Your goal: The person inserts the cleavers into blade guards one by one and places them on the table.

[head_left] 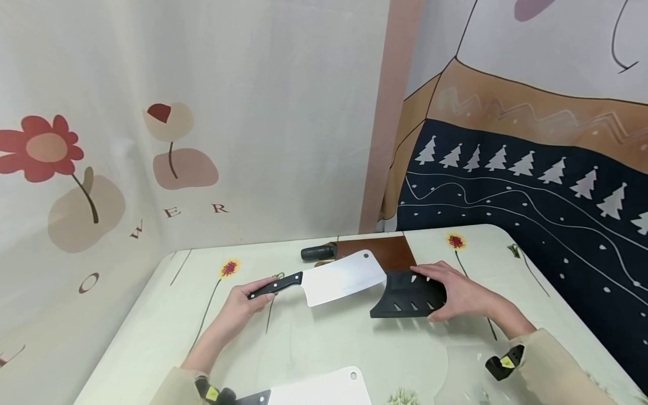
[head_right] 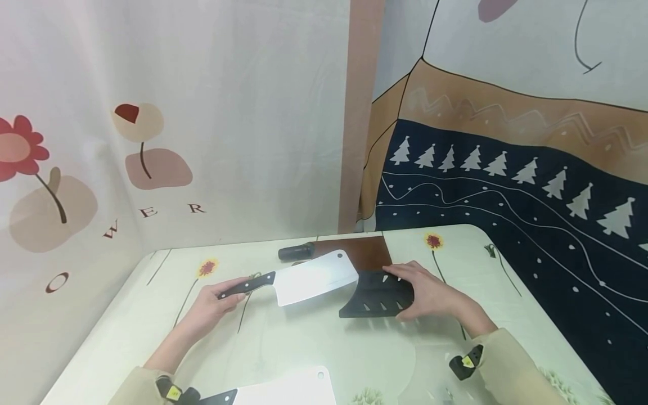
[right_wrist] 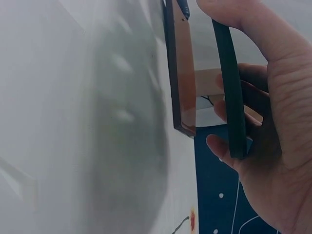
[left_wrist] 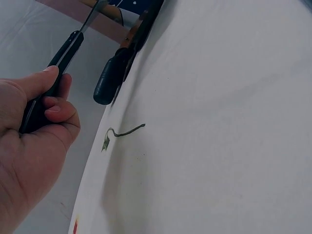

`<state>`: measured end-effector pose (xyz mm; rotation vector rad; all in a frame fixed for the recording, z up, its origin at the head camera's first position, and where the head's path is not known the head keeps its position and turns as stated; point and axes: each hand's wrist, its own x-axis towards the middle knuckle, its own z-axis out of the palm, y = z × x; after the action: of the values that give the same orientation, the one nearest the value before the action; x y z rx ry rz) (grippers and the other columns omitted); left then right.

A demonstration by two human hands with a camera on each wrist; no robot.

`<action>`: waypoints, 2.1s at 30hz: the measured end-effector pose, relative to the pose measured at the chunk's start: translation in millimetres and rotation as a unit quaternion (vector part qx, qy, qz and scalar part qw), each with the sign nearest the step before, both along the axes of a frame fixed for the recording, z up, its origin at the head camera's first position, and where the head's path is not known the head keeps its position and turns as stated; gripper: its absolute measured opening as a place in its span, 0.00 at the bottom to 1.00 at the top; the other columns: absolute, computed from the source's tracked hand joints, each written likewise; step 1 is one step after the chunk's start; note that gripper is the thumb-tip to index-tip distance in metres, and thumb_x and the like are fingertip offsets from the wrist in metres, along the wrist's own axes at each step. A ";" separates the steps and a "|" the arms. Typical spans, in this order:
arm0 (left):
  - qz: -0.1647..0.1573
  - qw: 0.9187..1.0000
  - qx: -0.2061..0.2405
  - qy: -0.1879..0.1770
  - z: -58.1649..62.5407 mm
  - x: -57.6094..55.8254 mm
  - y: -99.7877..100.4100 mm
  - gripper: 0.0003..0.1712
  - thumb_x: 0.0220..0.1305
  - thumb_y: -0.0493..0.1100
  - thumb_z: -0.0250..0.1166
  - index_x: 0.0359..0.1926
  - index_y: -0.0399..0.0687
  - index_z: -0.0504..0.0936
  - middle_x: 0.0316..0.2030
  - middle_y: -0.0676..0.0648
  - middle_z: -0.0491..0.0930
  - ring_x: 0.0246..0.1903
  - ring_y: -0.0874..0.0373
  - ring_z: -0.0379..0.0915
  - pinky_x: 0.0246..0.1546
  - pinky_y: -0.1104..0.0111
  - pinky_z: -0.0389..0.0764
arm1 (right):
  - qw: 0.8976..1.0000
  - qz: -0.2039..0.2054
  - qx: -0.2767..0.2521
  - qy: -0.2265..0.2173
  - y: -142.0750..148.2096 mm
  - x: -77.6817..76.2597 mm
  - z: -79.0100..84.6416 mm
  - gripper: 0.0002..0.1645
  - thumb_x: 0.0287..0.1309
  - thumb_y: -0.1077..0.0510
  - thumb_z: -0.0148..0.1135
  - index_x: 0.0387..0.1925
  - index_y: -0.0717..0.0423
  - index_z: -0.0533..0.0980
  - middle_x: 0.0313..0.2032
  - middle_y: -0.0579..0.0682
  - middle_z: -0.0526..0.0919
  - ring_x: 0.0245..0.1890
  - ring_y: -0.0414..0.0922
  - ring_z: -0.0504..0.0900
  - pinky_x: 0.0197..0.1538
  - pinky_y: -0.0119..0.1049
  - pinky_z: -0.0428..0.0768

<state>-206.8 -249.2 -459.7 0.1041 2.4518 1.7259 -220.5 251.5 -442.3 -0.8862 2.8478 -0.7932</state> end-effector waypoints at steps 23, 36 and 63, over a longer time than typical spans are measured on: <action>-0.055 0.998 0.008 0.017 13.8 0.9 -10.6 0.26 0.67 0.34 0.67 0.65 0.38 0.79 0.62 0.34 0.77 0.47 0.56 0.77 0.44 0.67 0.80 | 0.999 0.010 -0.022 0.044 -3.0 -3.4 3.5 0.59 0.31 0.48 0.86 0.69 0.59 0.72 0.64 0.59 0.76 0.61 0.59 0.70 0.56 0.65 0.73; -0.107 0.994 0.003 0.022 17.6 4.1 -16.6 0.29 0.66 0.33 0.66 0.67 0.30 0.74 0.53 0.32 0.80 0.32 0.60 0.71 0.33 0.70 0.75 | 0.998 0.007 -0.028 0.050 -0.5 -1.7 0.6 0.58 0.30 0.48 0.86 0.68 0.56 0.74 0.64 0.58 0.76 0.62 0.58 0.70 0.56 0.63 0.73; -0.215 0.976 -0.029 0.011 22.6 2.7 -21.4 0.26 0.67 0.33 0.65 0.66 0.36 0.78 0.56 0.35 0.81 0.38 0.55 0.75 0.38 0.67 0.79 | 0.997 0.033 -0.033 0.058 7.4 11.3 6.5 0.57 0.27 0.47 0.87 0.67 0.52 0.75 0.62 0.52 0.78 0.61 0.51 0.72 0.55 0.55 0.76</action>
<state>-204.1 -270.6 -437.1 0.6005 2.2718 1.4691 -209.1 258.8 -435.8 -1.0629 2.8880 -0.8600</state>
